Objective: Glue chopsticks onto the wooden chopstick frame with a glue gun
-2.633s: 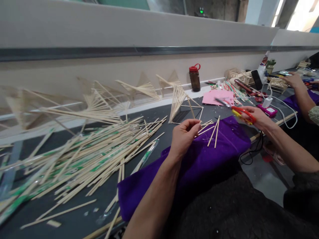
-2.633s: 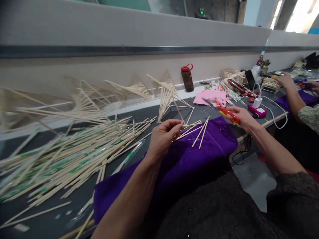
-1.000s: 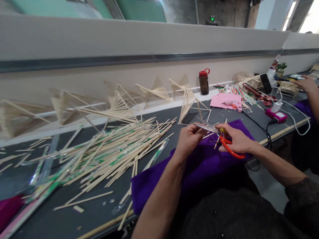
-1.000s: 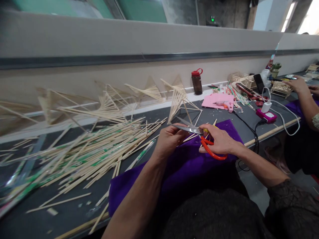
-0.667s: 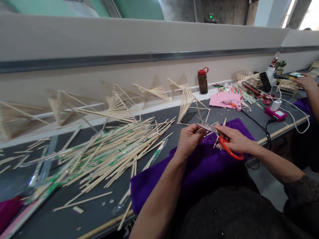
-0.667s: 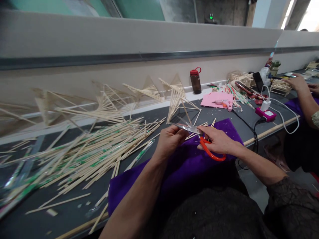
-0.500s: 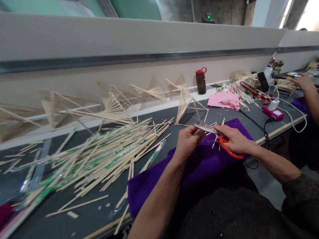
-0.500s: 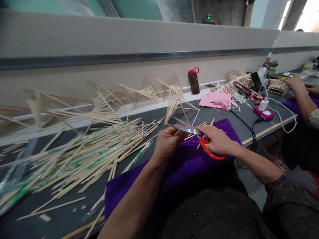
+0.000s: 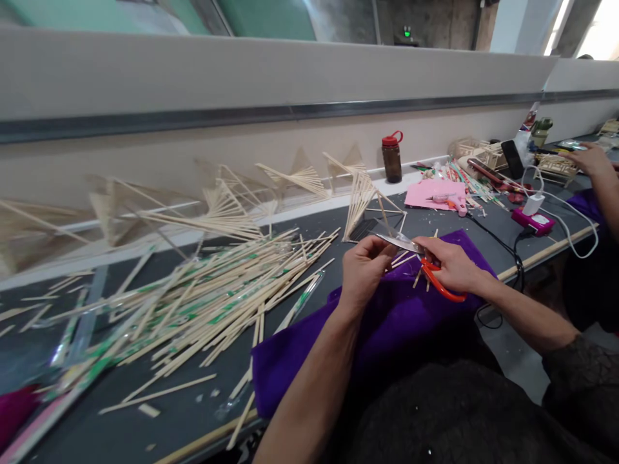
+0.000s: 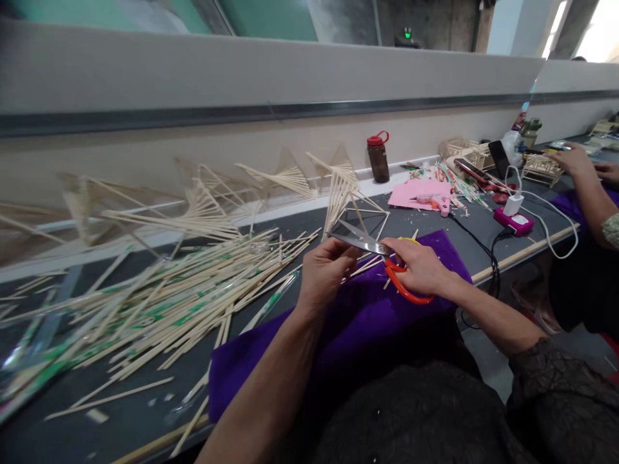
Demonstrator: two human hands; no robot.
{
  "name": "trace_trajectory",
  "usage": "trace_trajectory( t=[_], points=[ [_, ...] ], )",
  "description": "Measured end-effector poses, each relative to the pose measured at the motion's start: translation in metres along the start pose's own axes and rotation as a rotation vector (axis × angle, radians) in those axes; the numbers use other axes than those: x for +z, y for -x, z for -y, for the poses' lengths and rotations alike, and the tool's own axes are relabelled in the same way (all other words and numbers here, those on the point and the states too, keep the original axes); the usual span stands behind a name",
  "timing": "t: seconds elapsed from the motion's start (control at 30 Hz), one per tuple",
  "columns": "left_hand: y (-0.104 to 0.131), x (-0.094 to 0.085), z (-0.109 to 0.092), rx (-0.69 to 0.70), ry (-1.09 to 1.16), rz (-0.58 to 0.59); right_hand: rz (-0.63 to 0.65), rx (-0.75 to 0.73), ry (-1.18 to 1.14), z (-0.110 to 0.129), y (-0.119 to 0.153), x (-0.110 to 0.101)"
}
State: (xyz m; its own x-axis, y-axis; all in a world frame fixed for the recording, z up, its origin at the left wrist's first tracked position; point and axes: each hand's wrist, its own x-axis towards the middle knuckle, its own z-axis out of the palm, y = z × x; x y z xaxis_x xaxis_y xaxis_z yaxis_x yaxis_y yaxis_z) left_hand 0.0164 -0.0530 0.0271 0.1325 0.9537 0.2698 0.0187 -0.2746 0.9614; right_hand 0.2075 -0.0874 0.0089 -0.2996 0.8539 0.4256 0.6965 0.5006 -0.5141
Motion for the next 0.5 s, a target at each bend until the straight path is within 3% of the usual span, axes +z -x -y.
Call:
trace_trajectory(
  t=[0.27,0.5],
  points=[
    [0.003,-0.002,0.006,0.188,-0.240,-0.014,0.078,0.076,0.011,0.006,0.006,-0.006],
    [0.005,-0.002,0.011,0.201,-0.252,0.048,0.155,0.085,-0.055,0.013,0.008,-0.013]
  ],
)
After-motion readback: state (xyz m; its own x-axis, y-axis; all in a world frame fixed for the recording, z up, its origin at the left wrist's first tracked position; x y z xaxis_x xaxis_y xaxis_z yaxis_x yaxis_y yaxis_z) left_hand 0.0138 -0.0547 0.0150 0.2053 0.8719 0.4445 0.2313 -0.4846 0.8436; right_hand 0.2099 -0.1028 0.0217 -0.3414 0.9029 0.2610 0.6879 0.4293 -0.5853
